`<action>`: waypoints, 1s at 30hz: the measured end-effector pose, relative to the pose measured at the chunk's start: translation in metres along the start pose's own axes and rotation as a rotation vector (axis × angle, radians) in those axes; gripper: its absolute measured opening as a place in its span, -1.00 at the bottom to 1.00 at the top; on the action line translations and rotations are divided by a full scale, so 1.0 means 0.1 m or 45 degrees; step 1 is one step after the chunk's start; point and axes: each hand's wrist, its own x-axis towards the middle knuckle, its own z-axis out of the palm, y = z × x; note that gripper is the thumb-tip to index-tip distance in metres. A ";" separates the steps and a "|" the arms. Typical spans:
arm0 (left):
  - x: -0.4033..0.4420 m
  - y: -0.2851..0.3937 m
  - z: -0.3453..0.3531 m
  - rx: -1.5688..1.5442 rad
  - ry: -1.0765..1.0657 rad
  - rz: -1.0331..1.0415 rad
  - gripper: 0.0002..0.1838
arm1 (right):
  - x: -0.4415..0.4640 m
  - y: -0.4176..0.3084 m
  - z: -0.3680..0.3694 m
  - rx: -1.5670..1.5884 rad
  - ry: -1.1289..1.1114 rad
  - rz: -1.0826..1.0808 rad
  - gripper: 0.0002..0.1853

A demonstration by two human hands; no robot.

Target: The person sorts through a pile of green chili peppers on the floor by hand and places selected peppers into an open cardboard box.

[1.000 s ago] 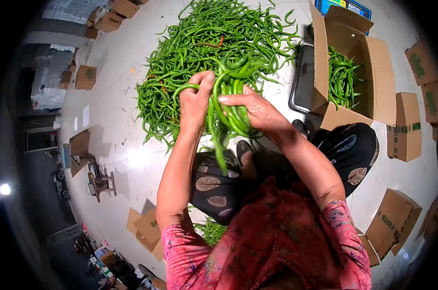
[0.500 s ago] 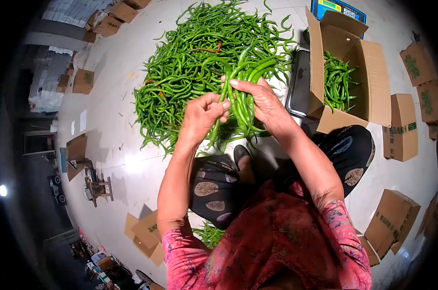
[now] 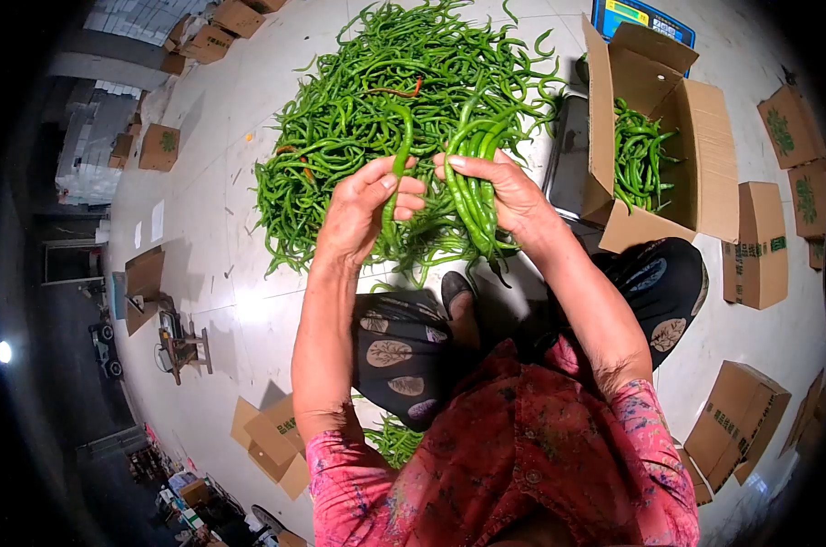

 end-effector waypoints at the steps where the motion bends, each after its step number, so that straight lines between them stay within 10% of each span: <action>1: 0.01 -0.01 -0.04 0.054 0.017 0.003 -0.66 | -0.01 -0.02 0.00 0.016 0.000 0.020 -0.71; 9: -0.62 -0.54 -1.47 1.128 0.436 -0.163 -0.76 | -0.11 -0.09 -0.02 -0.107 -0.011 -0.019 -0.69; 11: -0.91 -0.70 -1.79 2.212 0.355 -0.271 -0.72 | -0.11 -0.04 0.01 -0.146 -0.057 -0.047 -0.69; 15: -0.95 -0.17 -0.81 0.758 0.507 -0.060 -0.64 | -0.10 0.07 0.17 -0.250 -0.089 -0.128 -0.69; 19: -0.63 0.02 0.32 0.667 0.249 0.152 -0.65 | -0.14 0.09 0.36 -0.176 -0.227 -0.146 -0.64; 30: -0.31 -0.35 0.63 -0.342 0.131 0.138 -0.78 | -0.28 -0.10 0.25 -0.017 -0.158 -0.019 -0.57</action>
